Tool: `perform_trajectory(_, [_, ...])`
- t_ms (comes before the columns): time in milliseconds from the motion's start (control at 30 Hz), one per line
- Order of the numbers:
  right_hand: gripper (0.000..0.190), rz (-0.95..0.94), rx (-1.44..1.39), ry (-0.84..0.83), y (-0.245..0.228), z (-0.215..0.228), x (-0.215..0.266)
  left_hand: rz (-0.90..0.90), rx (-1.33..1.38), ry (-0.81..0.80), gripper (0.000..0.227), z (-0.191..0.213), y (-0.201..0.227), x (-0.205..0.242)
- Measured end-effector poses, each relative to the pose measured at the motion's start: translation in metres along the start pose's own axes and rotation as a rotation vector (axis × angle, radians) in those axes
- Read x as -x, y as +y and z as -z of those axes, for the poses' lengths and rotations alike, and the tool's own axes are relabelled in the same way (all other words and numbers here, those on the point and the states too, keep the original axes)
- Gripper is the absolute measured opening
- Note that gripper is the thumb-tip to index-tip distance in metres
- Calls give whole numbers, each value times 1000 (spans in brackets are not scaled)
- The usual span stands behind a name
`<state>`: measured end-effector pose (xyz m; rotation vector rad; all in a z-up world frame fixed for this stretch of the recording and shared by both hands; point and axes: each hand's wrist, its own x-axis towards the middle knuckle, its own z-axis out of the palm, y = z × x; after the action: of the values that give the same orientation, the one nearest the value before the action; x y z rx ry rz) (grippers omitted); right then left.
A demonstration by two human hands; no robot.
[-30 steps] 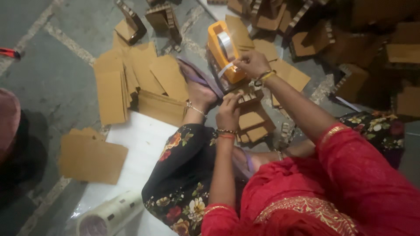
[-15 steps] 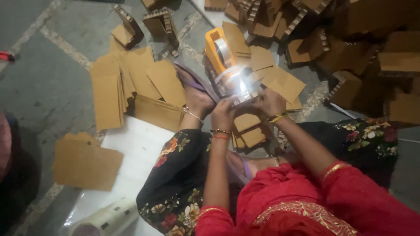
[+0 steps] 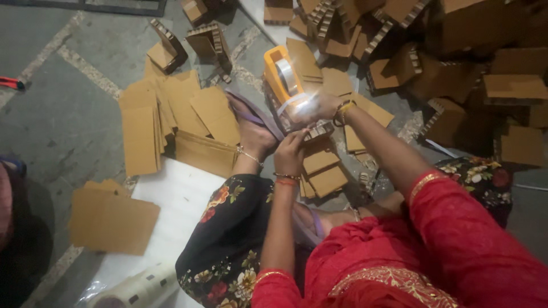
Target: The person sits on the floor and assembles small cardboard boxes by folding the flaps and securing them with clear adhesive tape. They repeatedly pick up flat cardboard pieces, fold them into box shapes, and use a tape dispenser to seal the edges.
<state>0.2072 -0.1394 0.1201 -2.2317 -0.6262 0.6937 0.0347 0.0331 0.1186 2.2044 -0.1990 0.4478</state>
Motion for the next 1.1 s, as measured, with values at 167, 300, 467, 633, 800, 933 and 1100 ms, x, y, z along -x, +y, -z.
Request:
perform_trajectory(167, [30, -302, -219, -247, 24, -1, 54, -277, -51, 67, 46, -4, 19, 19])
perform_trajectory(300, [42, -162, -625, -113, 75, -25, 97, -538, -22, -25, 34, 2, 30, 16])
perform_trajectory(467, [44, -294, -1336, 168, 107, -57, 144, -387, -208, 224, 32, -11, 30, 21])
perform_trajectory(633, [62, 75, -709, 395, 42, -95, 160, 198, 14, 380, 42, -6, 35, 27])
perform_trajectory(800, [50, 54, -238, 700, -24, -51, 148, 590, 150, 67, 75, 3, 26, 26])
perform_trajectory(933, [46, 297, 204, 567, -45, -22, 146, 214, 163, 126, 96, 17, -5, 24])
perform_trajectory(1100, [31, 296, 165, 331, -33, -41, 119, 7, 56, -67, 40, 0, -11, 16])
